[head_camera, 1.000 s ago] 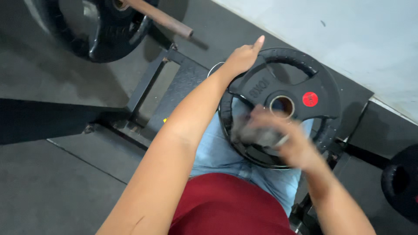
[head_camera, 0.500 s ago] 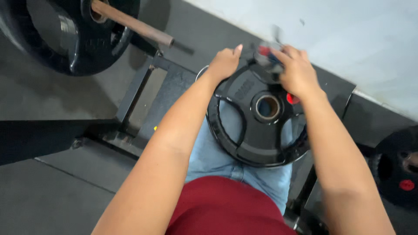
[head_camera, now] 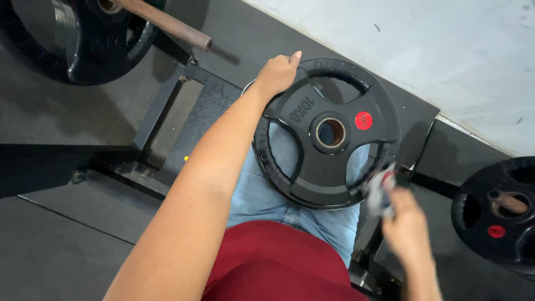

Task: The person sits on the floor and cleans a black weight plate resting on their lap using a cloth. They wipe the surface of the plate in circular motions, rotating it to clean different sections.

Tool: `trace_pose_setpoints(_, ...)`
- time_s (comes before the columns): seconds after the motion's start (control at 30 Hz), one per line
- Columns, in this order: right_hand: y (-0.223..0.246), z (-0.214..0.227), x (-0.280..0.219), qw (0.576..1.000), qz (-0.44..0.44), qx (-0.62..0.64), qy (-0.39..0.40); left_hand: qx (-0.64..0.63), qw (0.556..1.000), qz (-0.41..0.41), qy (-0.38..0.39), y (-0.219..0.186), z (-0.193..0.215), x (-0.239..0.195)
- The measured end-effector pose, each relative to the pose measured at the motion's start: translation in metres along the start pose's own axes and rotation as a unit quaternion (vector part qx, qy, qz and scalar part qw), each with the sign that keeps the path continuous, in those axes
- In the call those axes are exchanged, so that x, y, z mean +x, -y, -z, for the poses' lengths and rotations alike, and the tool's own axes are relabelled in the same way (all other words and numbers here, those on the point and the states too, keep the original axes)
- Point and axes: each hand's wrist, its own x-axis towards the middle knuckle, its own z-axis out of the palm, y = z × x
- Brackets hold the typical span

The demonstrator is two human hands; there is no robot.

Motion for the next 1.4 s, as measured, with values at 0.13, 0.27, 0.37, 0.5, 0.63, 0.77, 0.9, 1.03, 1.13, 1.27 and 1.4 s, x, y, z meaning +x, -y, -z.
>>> trace_pose_setpoints(0.13,0.044,0.034,-0.02,0.991,-0.069,-0.027,0.107,-0.002,1.0,0.007,0.0,0.005,-0.003,0.008)
trace_pose_setpoints(0.27,0.006,0.082,0.022,0.973,0.141,-0.07,-0.171,-0.025,1.0,0.013,0.013,0.001,-0.001,-0.002)
trace_pose_setpoints(0.37,0.015,0.078,0.097,0.988,0.041,0.02,-0.148,0.009,1.0,0.002,0.016,0.011,-0.006,0.014)
trace_pose_setpoints(0.5,-0.006,0.002,0.176,0.96,0.263,0.083,-0.048,0.004,0.999,0.031,0.02,-0.001,0.002,0.002)
trace_pose_setpoints(0.63,-0.024,-0.03,0.144,0.987,0.147,0.049,-0.035,0.018,1.0,0.02,0.006,0.001,0.0,0.005)
trace_pose_setpoints(0.77,-0.004,-0.04,0.069,0.986,0.143,0.039,-0.071,0.026,0.999,-0.029,-0.001,0.012,-0.004,0.015)
trace_pose_setpoints(0.9,0.026,-0.057,0.001,0.993,0.082,0.032,-0.083,0.013,0.999,-0.032,-0.017,0.007,-0.001,0.006)
trace_pose_setpoints(1.03,0.028,-0.064,-0.049,0.99,0.025,0.13,-0.054,-0.017,1.0,0.009,0.002,-0.003,0.002,-0.005)
trace_pose_setpoints(1.13,-0.029,-0.053,-0.056,0.943,-0.301,0.129,-0.059,-0.025,1.0,0.014,0.005,-0.002,0.003,-0.006)
trace_pose_setpoints(1.27,0.008,0.012,0.038,0.723,-0.3,0.477,-0.4,-0.014,1.0,-0.012,-0.012,0.009,-0.007,0.006)
trace_pose_setpoints(1.4,0.01,-0.015,0.169,0.873,-0.351,0.23,-0.249,-0.031,0.999,0.02,-0.005,0.002,-0.003,-0.003)
